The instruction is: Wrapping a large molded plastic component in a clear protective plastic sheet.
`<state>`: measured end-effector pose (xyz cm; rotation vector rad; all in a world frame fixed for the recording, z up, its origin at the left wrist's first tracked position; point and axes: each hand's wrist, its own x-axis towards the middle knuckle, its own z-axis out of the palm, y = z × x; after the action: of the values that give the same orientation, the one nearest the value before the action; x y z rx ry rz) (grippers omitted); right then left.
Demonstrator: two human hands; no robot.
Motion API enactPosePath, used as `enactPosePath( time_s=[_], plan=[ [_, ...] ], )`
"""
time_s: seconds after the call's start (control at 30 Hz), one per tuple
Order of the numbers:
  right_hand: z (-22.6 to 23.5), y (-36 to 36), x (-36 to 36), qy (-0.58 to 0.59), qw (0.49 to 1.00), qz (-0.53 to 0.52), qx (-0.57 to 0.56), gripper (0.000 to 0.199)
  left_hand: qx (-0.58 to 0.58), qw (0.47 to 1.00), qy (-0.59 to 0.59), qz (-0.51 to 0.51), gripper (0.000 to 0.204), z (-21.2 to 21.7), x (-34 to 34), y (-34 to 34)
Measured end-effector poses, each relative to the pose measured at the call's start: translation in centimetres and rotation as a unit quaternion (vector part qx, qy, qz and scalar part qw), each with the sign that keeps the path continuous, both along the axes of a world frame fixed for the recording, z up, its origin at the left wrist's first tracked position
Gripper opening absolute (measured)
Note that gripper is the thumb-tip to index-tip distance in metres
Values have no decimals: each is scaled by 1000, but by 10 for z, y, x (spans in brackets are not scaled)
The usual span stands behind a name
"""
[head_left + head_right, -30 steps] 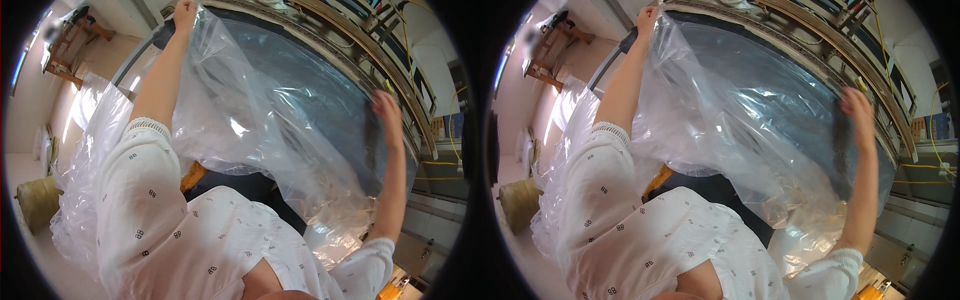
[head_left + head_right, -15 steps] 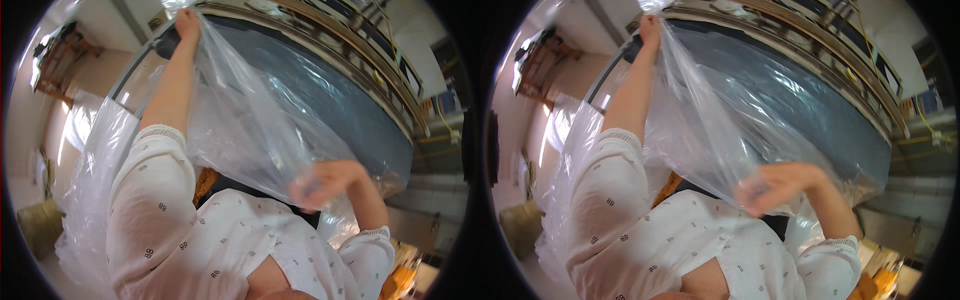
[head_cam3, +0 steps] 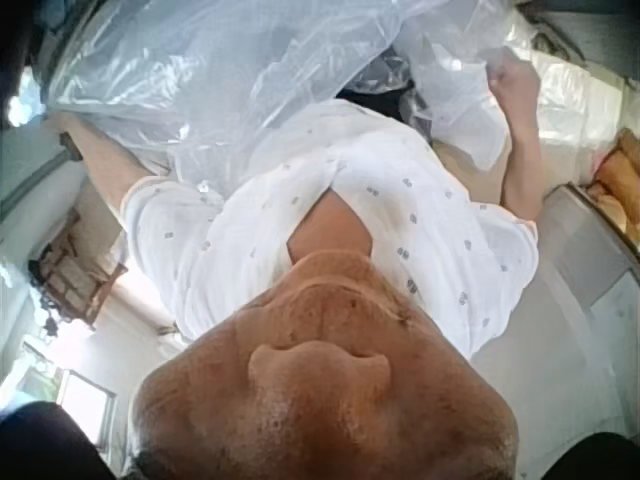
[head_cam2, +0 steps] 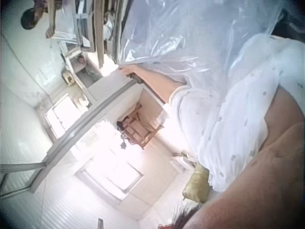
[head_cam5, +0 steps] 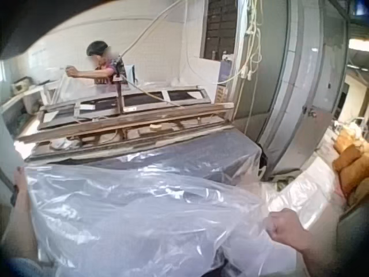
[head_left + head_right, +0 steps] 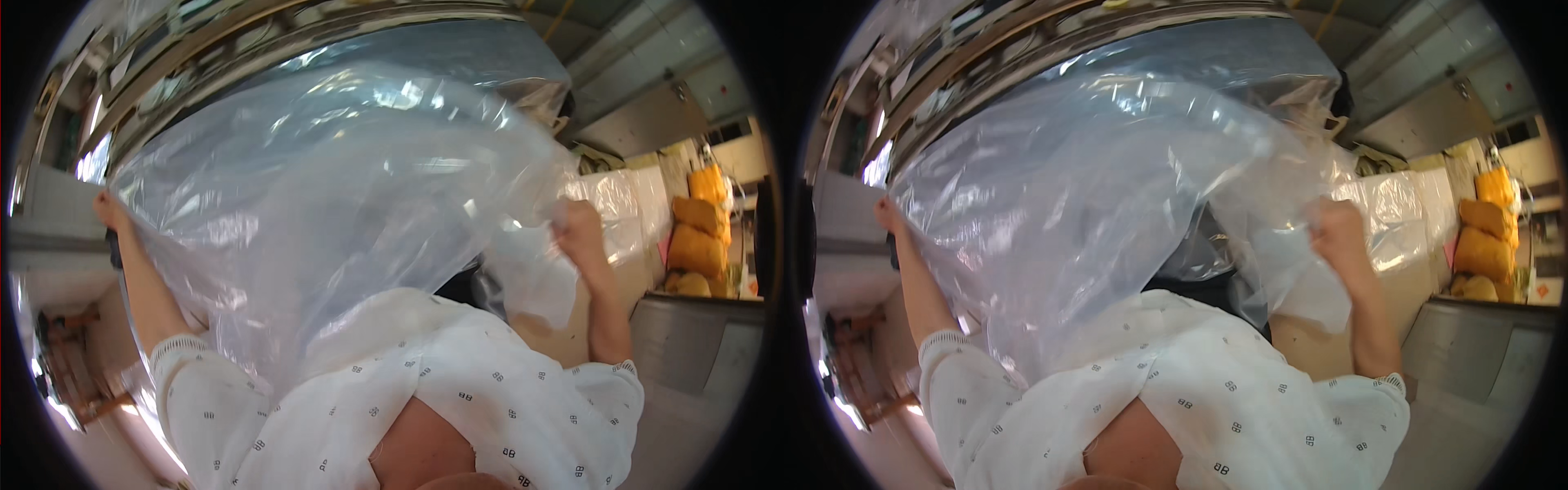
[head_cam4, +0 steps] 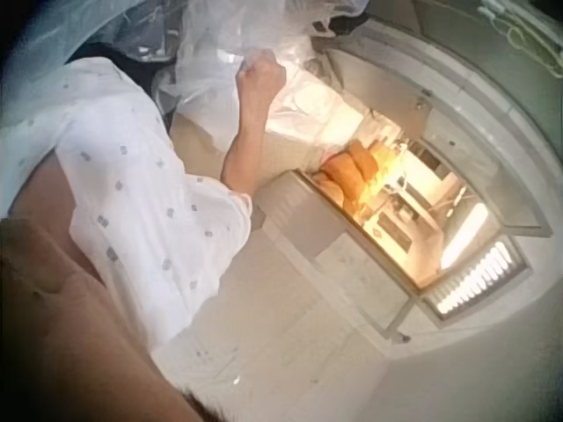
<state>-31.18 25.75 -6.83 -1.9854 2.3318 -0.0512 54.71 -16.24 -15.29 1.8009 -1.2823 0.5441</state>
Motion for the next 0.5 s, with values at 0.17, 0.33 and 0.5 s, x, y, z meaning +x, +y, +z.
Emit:
enactPosePath(
  time_s=[0.17,0.33,0.5],
  plan=[
    [144,42,-185,163,889,-195,-381,25,43,990,-40,-131,27,10,-143,7],
    [191,-66,-328,391,773,-366,-341,50,22,994,-28,-102,27,-9,-164,-20],
    [69,-164,-183,18,821,-233,-520,104,55,996,2,69,35,-15,-38,23]
  ],
)
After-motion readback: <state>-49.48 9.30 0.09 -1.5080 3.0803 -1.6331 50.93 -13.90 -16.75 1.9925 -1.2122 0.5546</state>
